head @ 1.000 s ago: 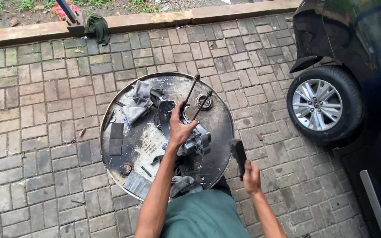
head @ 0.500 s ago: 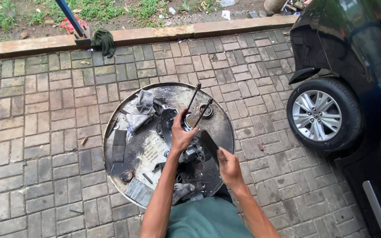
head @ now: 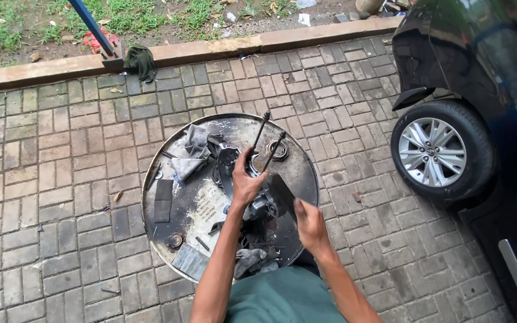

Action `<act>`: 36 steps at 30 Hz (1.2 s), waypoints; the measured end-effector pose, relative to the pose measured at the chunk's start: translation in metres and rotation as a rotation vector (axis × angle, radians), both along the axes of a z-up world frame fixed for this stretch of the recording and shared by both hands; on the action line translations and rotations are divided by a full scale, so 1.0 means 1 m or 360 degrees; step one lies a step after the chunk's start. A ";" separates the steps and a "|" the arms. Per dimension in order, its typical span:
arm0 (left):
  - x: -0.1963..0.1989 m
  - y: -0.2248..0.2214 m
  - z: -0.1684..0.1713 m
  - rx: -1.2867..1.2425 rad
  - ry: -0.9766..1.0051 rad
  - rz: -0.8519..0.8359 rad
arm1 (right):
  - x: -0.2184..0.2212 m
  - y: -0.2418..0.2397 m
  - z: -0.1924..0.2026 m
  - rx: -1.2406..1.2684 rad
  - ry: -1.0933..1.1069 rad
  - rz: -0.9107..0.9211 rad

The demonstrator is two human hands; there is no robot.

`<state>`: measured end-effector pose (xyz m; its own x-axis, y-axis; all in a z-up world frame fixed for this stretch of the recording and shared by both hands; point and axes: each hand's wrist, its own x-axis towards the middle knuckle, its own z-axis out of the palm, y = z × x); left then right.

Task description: Cleaning a metal engine component with a brush and cleaning fluid in a tray.

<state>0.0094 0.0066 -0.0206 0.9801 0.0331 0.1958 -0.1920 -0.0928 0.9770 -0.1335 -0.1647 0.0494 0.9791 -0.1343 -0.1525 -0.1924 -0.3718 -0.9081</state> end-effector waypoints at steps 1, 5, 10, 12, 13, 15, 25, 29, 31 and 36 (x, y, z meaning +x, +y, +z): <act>-0.001 0.000 0.001 -0.0019 0.0003 0.0007 | 0.011 -0.004 -0.009 -0.0040 -0.0056 0.0032; 0.000 0.000 -0.005 -0.0062 -0.0008 0.0005 | 0.023 -0.013 -0.031 -0.0064 -0.0094 0.0027; -0.006 -0.001 0.013 -0.0045 -0.0004 0.0018 | -0.035 -0.034 -0.052 -0.0001 0.0040 -0.0026; -0.007 -0.003 0.011 -0.0051 0.0015 0.0019 | -0.046 -0.045 -0.072 -0.0002 0.0114 -0.0071; -0.006 -0.005 0.009 -0.0041 0.0013 0.0028 | -0.045 -0.045 -0.078 0.0004 0.0111 -0.0082; -0.005 -0.006 0.005 -0.0022 0.0024 0.0046 | -0.033 -0.035 -0.061 0.0018 0.0122 -0.0084; -0.008 -0.002 0.016 0.0057 0.0167 -0.0031 | -0.037 -0.019 -0.034 0.0061 0.0113 -0.0065; -0.007 -0.004 0.024 0.0164 0.0301 -0.0071 | -0.081 -0.024 -0.071 -0.0141 0.0267 -0.0166; -0.008 -0.005 0.022 0.0174 0.0301 -0.0080 | -0.066 -0.015 -0.064 -0.0078 0.0226 -0.0170; -0.006 -0.003 0.017 0.0198 0.0257 -0.0076 | -0.005 0.007 -0.008 0.0135 0.0168 -0.0075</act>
<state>0.0033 0.0034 -0.0040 0.9989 -0.0290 0.0356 -0.0409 -0.2093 0.9770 -0.1387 -0.1582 0.0419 0.9499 -0.1621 -0.2672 -0.3041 -0.2828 -0.9097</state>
